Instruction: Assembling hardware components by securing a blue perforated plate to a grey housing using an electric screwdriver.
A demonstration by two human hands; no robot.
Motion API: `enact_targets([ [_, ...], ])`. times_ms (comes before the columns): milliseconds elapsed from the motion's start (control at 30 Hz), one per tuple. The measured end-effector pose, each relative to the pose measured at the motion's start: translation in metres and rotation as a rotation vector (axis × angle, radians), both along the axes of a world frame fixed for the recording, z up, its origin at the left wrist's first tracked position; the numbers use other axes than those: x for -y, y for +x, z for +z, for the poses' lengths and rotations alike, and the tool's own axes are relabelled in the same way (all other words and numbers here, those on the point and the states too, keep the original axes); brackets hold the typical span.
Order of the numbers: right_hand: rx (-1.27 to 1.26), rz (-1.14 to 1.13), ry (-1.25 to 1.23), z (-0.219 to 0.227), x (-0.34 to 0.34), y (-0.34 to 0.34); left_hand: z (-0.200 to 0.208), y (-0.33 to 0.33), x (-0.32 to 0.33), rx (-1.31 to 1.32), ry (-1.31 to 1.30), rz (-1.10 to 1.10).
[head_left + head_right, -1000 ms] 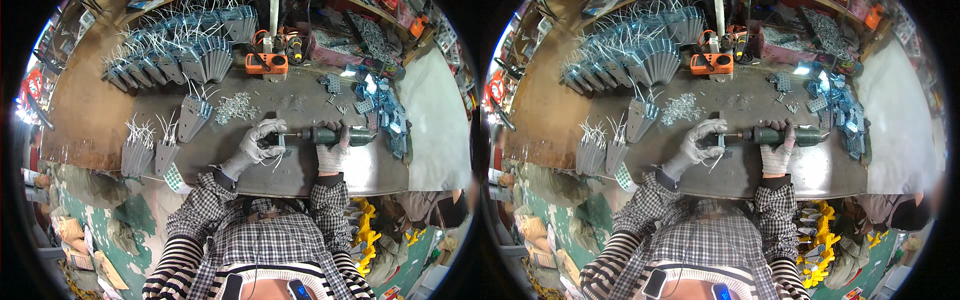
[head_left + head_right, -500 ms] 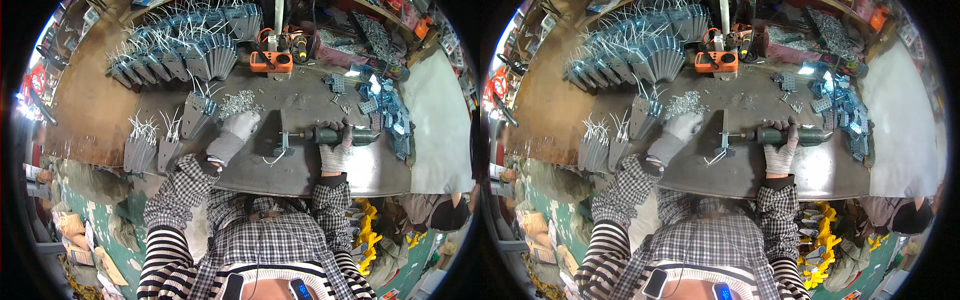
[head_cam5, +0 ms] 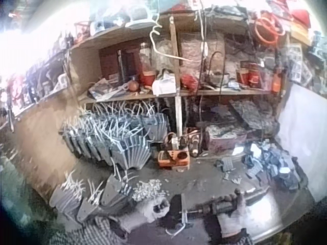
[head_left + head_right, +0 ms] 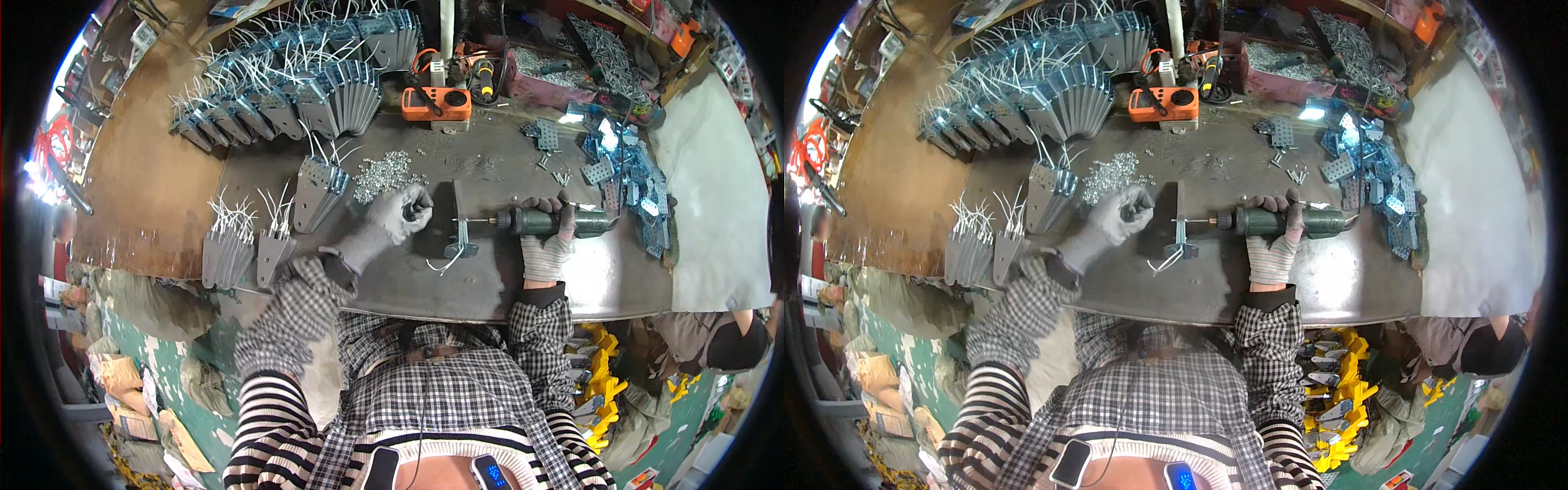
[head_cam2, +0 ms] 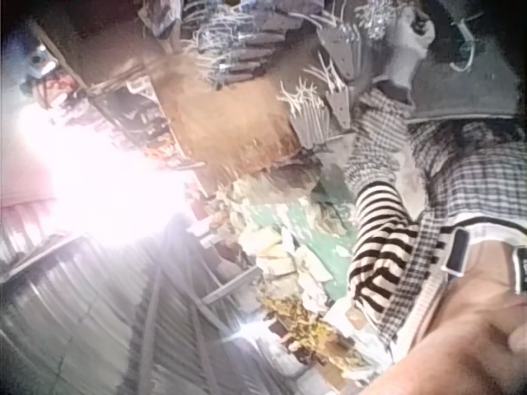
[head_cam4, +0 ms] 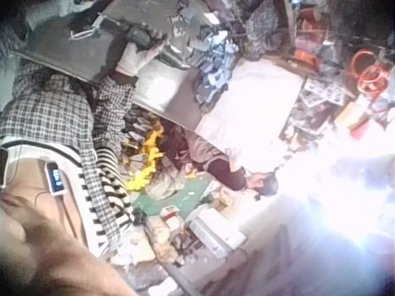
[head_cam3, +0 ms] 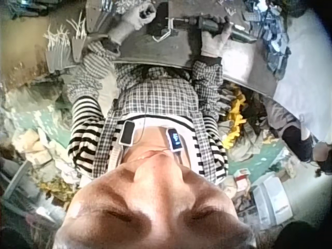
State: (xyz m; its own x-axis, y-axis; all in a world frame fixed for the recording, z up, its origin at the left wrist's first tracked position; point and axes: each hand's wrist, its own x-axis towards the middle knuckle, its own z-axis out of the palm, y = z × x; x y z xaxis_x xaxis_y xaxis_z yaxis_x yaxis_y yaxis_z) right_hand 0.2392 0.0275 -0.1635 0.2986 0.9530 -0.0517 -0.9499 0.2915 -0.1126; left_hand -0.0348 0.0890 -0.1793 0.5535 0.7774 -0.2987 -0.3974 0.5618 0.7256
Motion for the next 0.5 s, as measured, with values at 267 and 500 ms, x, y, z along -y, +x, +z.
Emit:
enact_targets([
  [267, 0.064, 0.022, 0.012, -0.001, -0.002, 0.0, 0.005, 0.05, 0.063, -0.327, 0.551, 0.369],
  [500, 0.045, 0.017, 0.024, -0.002, -0.002, 0.0, -0.005, 0.06, 0.069, -0.378, 0.575, 0.505],
])
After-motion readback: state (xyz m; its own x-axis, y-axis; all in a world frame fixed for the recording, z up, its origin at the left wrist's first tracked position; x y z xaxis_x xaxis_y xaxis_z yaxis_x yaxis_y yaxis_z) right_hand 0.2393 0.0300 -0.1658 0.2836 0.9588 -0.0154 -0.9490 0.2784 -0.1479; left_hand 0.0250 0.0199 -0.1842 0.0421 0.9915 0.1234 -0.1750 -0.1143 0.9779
